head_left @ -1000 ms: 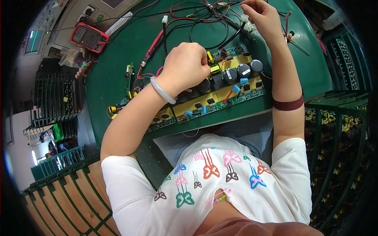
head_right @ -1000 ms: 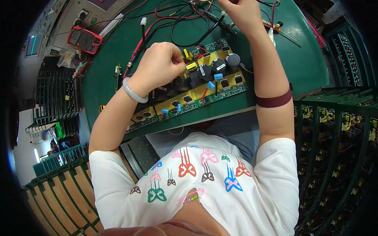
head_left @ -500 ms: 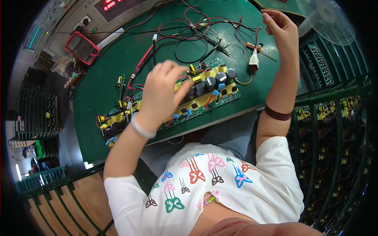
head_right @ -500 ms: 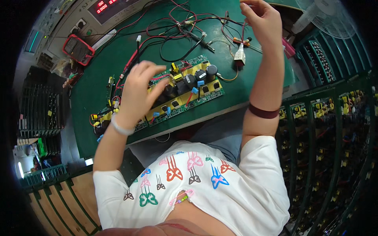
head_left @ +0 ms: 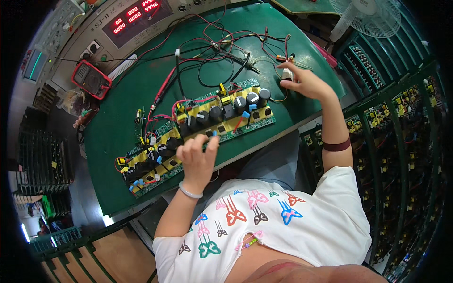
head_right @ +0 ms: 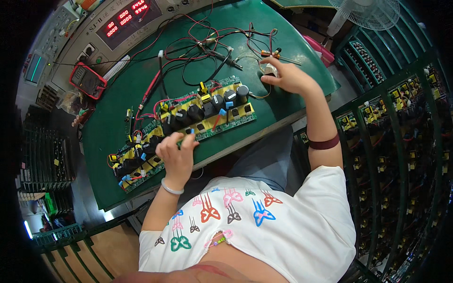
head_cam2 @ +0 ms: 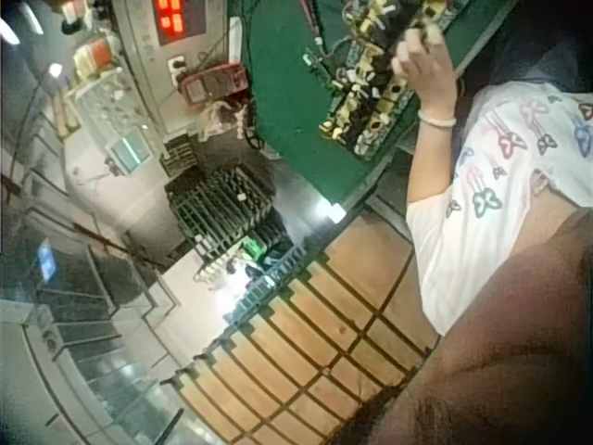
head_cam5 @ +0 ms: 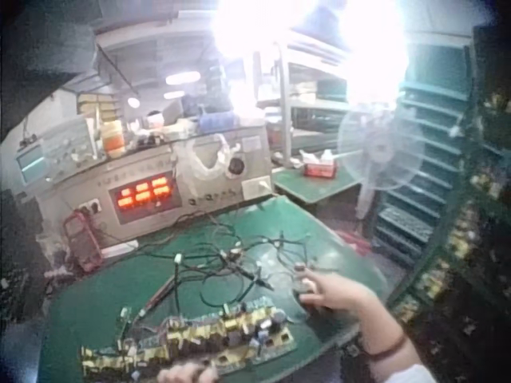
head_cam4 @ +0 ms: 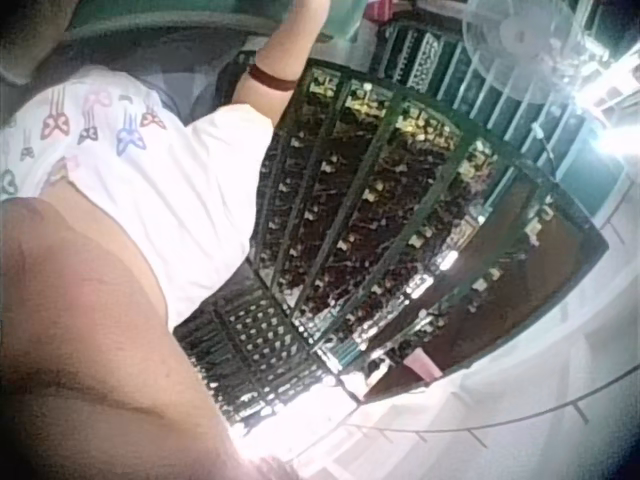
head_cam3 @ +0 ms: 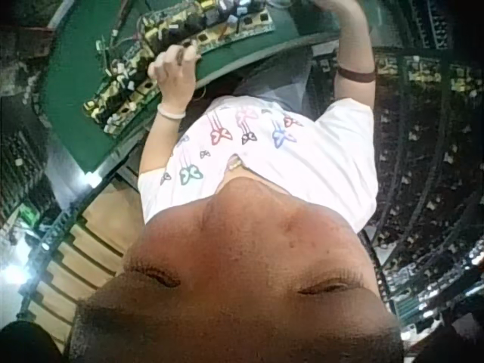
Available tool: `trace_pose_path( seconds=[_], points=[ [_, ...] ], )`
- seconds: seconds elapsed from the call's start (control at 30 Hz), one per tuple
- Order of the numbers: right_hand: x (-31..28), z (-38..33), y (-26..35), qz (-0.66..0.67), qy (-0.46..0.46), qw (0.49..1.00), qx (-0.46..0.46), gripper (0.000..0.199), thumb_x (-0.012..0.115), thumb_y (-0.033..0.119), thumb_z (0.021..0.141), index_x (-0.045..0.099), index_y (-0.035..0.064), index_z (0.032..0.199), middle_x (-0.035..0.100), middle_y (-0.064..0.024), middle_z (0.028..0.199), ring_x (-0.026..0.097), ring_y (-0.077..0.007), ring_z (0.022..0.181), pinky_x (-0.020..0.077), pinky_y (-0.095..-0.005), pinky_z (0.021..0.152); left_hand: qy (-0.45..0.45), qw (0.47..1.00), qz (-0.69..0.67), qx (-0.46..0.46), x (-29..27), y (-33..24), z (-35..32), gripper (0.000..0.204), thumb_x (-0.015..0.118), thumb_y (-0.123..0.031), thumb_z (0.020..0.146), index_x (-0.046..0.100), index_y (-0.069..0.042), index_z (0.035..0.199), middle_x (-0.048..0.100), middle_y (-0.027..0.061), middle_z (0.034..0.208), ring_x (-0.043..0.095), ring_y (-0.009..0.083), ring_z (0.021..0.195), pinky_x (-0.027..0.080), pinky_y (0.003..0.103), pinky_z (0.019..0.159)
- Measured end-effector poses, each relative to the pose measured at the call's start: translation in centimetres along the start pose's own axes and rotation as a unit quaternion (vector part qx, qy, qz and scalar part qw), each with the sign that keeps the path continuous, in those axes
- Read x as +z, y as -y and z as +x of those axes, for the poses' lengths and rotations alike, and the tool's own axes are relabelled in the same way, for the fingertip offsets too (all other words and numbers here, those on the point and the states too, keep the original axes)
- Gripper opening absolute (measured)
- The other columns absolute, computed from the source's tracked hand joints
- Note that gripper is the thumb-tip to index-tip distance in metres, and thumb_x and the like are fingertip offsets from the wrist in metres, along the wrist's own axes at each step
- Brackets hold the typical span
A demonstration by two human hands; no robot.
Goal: The person is testing printed circuit boards (PCBs) using a multimeter and connecting various wire harnesses and cables at an electronics assembly or testing station.
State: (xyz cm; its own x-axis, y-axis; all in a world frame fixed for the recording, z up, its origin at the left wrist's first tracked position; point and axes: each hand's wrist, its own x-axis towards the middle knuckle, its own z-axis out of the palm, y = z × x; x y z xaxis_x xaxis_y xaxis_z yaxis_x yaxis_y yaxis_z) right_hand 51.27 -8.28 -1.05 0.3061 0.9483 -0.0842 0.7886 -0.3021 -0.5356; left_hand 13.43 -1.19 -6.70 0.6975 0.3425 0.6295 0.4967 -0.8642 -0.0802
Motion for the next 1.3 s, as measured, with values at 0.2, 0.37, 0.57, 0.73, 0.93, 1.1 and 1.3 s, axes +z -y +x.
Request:
trace_pose_path(
  seconds=[0.2, 0.37, 0.57, 0.73, 0.93, 1.1, 1.3],
  points=[
    [2.8, 0.2, -2.5, -0.008, -0.070, 0.996, -0.060, 0.032, 0.065, 0.019, 0.095, 0.056, 0.0130, 0.125, 0.068, -0.0172, 0.103, 0.066, -0.0350, 0.098, 0.0522, -0.0428, 0.084, 0.016, 0.996, -0.076, 0.032, 0.3, -0.2, 0.8, 0.053, 0.083, -0.019, 0.075, 0.061, -0.024, 0.123, 0.051, 0.0032, 0.115, 0.048, 0.0253, 0.109, 0.033, 0.042, 0.093],
    [2.4, -0.2, -2.5, 0.030, -0.071, 0.992, -0.097, 0.031, 0.067, 0.014, 0.092, 0.060, 0.0123, 0.123, 0.068, -0.0150, 0.104, 0.066, -0.0320, 0.096, 0.0528, -0.0400, 0.084, 0.019, 0.995, -0.086, 0.047, 1.2, -1.6, 3.2, 0.055, 0.083, -0.023, 0.072, 0.066, -0.023, 0.125, 0.052, 0.0053, 0.135, 0.047, 0.0274, 0.120, 0.034, 0.044, 0.097],
    [2.2, -0.1, -3.1, 0.066, -0.076, 0.992, -0.076, 0.035, 0.069, 0.014, 0.091, 0.060, 0.0142, 0.125, 0.068, -0.0145, 0.105, 0.066, -0.0305, 0.095, 0.0521, -0.0402, 0.083, 0.022, 0.994, -0.104, 0.036, 1.8, -1.9, 5.2, 0.058, 0.086, -0.022, 0.067, 0.068, -0.018, 0.122, 0.060, 0.0110, 0.133, 0.050, 0.0366, 0.127, 0.040, 0.049, 0.100],
    [2.4, 0.4, -3.2, 0.036, -0.106, 0.992, -0.061, 0.040, 0.067, 0.004, 0.090, 0.060, 0.0133, 0.128, 0.065, -0.0115, 0.095, 0.062, -0.0253, 0.085, 0.0502, -0.0372, 0.080, 0.026, 0.995, -0.094, 0.014, 2.2, -2.7, 5.4, 0.055, 0.085, -0.023, 0.069, 0.068, -0.015, 0.121, 0.060, 0.0087, 0.133, 0.049, 0.0368, 0.128, 0.039, 0.050, 0.100],
    [2.0, 1.2, -5.8, 0.011, -0.102, 0.989, -0.102, 0.048, 0.066, 0.000, 0.088, 0.057, 0.0147, 0.133, 0.067, -0.0142, 0.099, 0.066, -0.0305, 0.090, 0.0519, -0.0410, 0.082, 0.021, 0.993, -0.112, 0.016, 2.0, -2.8, 5.2, 0.051, 0.083, -0.023, 0.072, 0.068, -0.014, 0.120, 0.060, 0.0071, 0.132, 0.050, 0.0324, 0.127, 0.037, 0.048, 0.102],
    [0.3, 1.0, -1.9, -0.116, -0.072, 0.990, 0.034, 0.045, 0.067, 0.012, 0.091, 0.056, 0.0154, 0.134, 0.067, -0.0144, 0.100, 0.066, -0.0332, 0.097, 0.0544, -0.0418, 0.081, 0.004, 0.983, -0.168, 0.068, 0.9, -4.3, 5.2, 0.039, 0.077, -0.016, 0.076, 0.068, -0.014, 0.114, 0.061, 0.0061, 0.127, 0.056, 0.0245, 0.113, 0.038, 0.044, 0.100],
    [2.3, 6.7, 2.3, -0.221, -0.148, 0.959, -0.097, 0.024, 0.070, 0.033, 0.087, 0.073, 0.0133, 0.101, 0.068, -0.0089, 0.103, 0.064, -0.0309, 0.104, 0.0547, -0.0451, 0.083, 0.002, 0.961, -0.206, 0.187, 2.9, -9.0, 8.2, 0.030, 0.065, -0.015, 0.081, 0.068, -0.006, 0.109, 0.065, 0.0086, 0.115, 0.058, 0.0256, 0.108, 0.042, 0.040, 0.097]
  ],
)
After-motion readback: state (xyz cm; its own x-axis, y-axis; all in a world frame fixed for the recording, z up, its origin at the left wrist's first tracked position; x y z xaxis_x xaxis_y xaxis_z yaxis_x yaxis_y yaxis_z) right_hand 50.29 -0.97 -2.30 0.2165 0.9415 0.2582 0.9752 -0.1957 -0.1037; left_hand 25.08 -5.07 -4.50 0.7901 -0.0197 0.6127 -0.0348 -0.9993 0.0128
